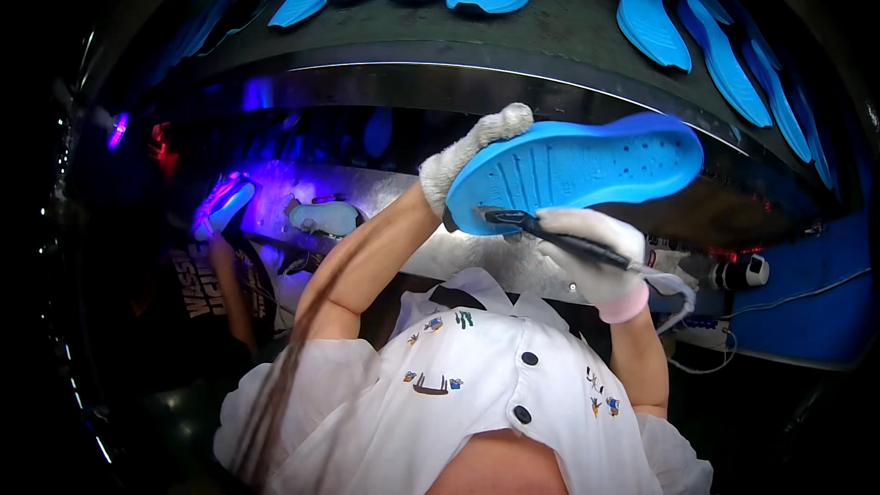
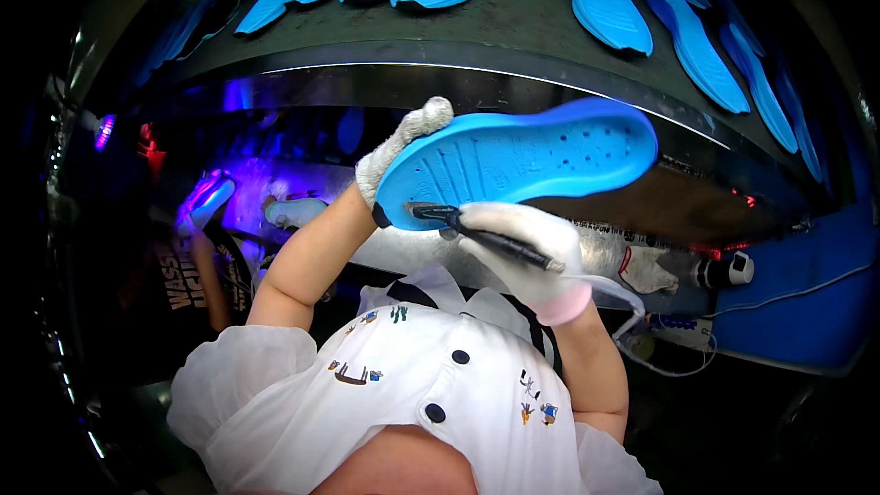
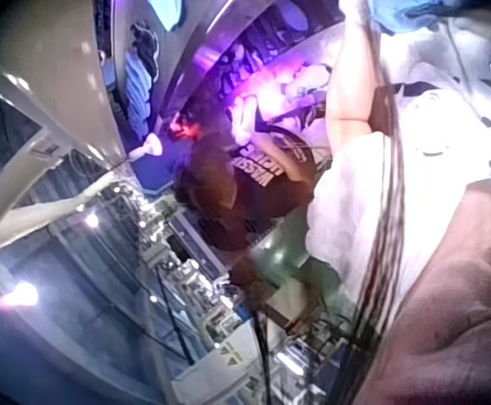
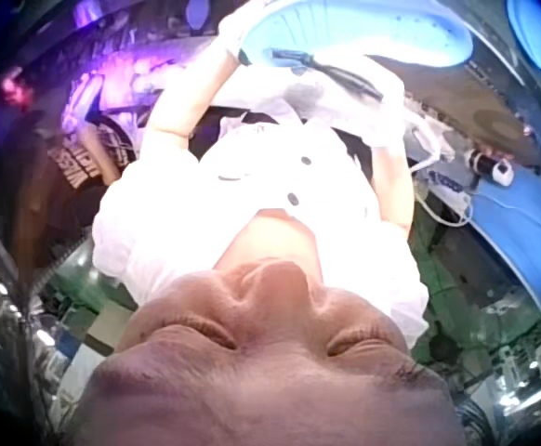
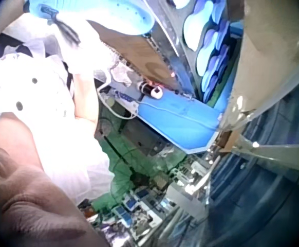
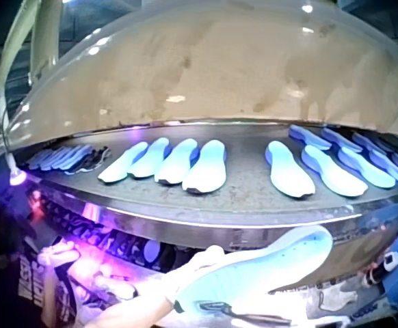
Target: The person applies glue to blue shoe soles using a brush and then places the soles onto a moving conveyor belt.
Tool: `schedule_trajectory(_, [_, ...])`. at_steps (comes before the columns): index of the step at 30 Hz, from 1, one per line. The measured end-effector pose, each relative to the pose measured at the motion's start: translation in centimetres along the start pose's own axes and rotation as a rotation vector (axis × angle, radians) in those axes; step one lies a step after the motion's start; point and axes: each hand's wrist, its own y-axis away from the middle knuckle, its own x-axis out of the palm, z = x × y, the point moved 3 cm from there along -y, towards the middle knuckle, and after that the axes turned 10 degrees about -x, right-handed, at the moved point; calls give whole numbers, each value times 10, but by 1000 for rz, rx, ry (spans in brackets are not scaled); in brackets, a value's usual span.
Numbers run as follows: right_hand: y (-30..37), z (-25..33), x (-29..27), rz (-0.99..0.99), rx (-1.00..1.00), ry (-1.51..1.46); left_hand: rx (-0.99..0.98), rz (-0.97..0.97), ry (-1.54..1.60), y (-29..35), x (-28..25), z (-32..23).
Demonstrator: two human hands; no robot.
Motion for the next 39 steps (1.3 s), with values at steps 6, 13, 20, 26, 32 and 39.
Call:
schedule_trajectory(6, [-11,26,8,201,-65,120,-32,127,-104,9,-22,-19])
schedule_trajectory(13, [-7,26,7,326,-178,434,-122,-44,-251,16,-4,-38])
schedule_trajectory(20, [-8,18,-1,261,-216,510,-76,-161,-323,10,-6,-46])
schedule_trajectory(26, [-11,-4,-26,80,-151,365,-54,-320,-358,19,8,-57])
schedule_trajectory(32, [-16,6,-40,22,-136,348,-103,-394,-369,26,23,-63])
schedule_trajectory(39, [-19,6,-59,-34,-177,455,73,-308,-307,17,7,-64])
